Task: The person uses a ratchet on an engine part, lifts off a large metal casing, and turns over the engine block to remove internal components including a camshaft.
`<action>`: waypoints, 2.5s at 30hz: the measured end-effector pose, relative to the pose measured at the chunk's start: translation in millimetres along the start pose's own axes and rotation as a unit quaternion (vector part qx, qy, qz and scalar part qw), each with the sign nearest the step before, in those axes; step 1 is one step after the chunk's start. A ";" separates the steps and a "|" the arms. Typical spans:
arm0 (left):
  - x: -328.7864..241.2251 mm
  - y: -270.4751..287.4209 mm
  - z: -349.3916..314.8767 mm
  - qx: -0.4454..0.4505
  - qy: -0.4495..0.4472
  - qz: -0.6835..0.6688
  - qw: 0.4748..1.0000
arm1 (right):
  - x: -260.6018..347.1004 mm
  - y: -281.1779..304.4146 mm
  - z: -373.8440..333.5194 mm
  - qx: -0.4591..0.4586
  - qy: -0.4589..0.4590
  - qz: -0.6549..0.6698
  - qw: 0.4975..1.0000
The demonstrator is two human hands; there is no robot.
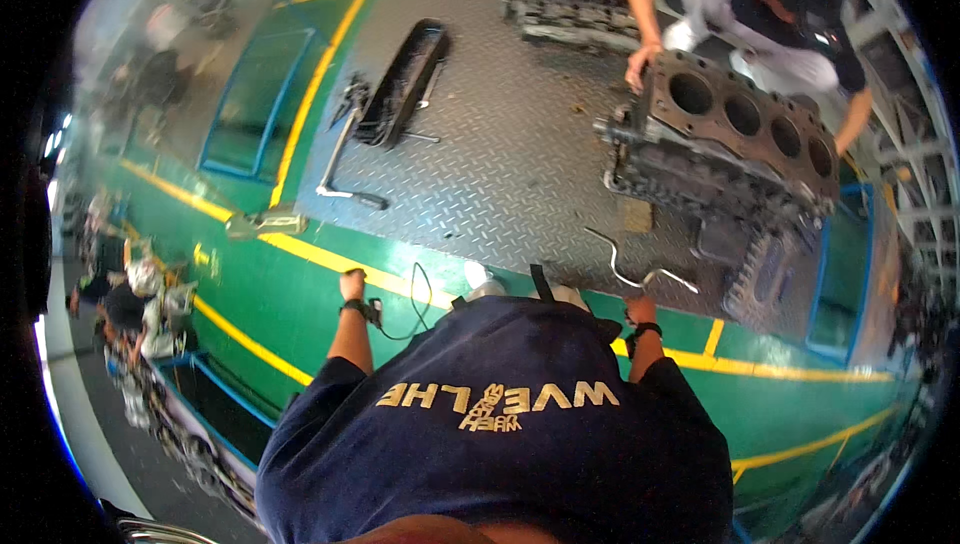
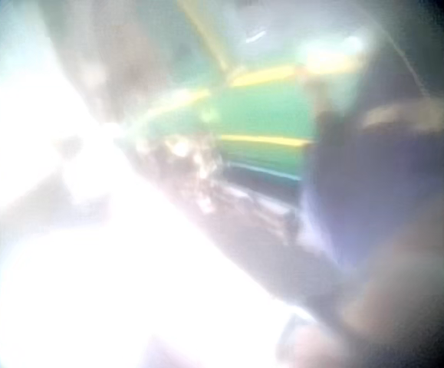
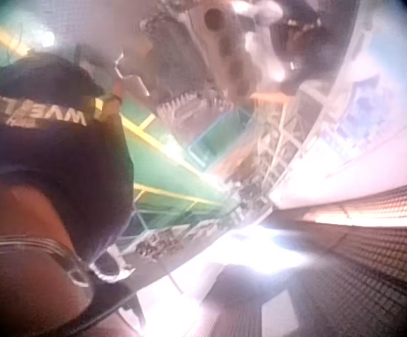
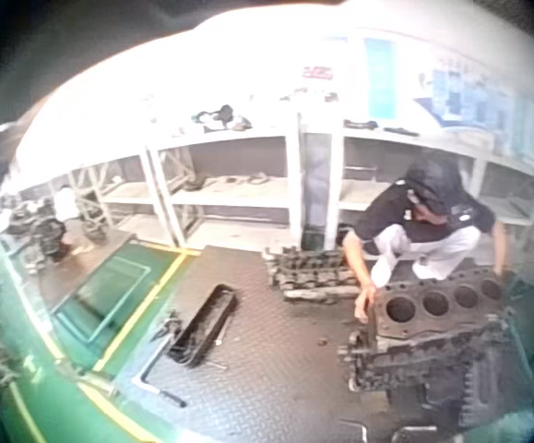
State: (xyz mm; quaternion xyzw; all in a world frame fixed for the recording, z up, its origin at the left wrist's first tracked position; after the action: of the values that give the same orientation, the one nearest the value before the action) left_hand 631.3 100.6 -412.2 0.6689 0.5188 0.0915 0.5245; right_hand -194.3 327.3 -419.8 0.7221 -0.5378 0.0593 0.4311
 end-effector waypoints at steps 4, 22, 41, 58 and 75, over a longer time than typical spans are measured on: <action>-105.9 -26.4 37.4 0.076 -0.066 -0.050 0.994 | -29.6 -31.8 -2.9 -0.046 0.029 0.011 0.998; -182.3 -135.5 -1.3 0.126 -0.063 0.115 0.983 | -11.6 -55.7 2.3 -0.012 -0.032 -0.189 0.981; -143.4 -115.0 -90.5 0.080 -0.020 0.178 0.980 | -41.4 -60.5 103.8 -0.098 0.014 -0.112 0.989; -73.8 -108.3 -98.6 0.090 0.054 0.154 0.983 | 63.7 -33.7 78.9 -0.062 0.093 -0.224 0.968; -85.0 -128.1 -97.4 0.092 0.012 0.169 0.981 | 27.9 -44.6 90.4 -0.058 0.069 -0.144 0.985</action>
State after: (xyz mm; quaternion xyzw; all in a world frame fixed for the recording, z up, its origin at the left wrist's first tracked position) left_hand 451.9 81.2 -436.2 0.7911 0.4110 0.1382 0.4315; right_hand -180.0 247.3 -485.5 0.7600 -0.3995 0.0152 0.5124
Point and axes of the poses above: each hand's wrist, its own z-axis towards the middle knuckle, its own y-axis out of the back of the hand, x = y × z, the point moved 8 cm from there along z, towards the middle knuckle, and after that the axes turned 14 degrees about y, right-handed, at the moved point
